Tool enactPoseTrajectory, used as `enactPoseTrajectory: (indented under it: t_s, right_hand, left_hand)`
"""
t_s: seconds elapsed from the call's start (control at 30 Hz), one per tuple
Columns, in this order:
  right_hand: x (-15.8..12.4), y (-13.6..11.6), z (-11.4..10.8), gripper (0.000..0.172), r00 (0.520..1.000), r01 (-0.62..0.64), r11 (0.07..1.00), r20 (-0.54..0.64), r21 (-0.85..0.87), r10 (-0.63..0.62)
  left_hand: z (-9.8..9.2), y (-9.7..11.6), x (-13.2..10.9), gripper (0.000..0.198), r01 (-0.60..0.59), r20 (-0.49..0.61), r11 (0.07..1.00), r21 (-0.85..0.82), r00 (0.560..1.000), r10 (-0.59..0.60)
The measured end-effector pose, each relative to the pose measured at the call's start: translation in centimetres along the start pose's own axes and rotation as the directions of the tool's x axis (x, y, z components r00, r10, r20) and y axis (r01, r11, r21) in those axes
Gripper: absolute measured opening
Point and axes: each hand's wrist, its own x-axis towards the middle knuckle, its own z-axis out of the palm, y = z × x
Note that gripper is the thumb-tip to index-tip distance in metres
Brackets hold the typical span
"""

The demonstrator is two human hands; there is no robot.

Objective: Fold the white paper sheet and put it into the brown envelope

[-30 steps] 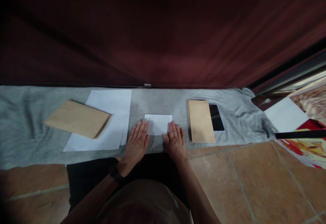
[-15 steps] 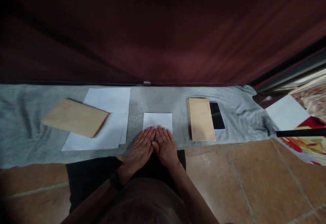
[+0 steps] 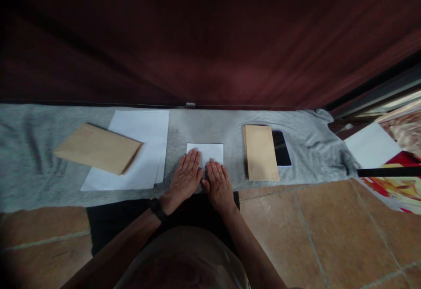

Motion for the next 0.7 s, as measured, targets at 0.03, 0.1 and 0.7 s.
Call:
enactPoseTrajectory:
  t_s: [0.03,0.1,0.7]
  right_hand:
    - [0.0,0.0,0.0,0.059,1.0,0.001,1.0,0.0,-0.006,-0.001]
    - [0.0,-0.1,-0.1,0.057,1.0,-0.001,1.0,-0.002,-0.014,0.001]
    - [3.1,0.7,-0.1,0.052,0.994,-0.104,0.994,-0.04,-0.009,0.104]
  left_hand:
    - [0.0,-0.1,0.5,0.06,-0.001,0.007,1.0,-0.003,1.0,0.001]
    - [-0.1,-0.3,1.2,0.058,-0.011,0.016,1.0,-0.011,1.0,0.011]
    - [0.2,-0.4,2.6,0.06,-0.094,0.004,0.995,-0.03,0.996,0.094]
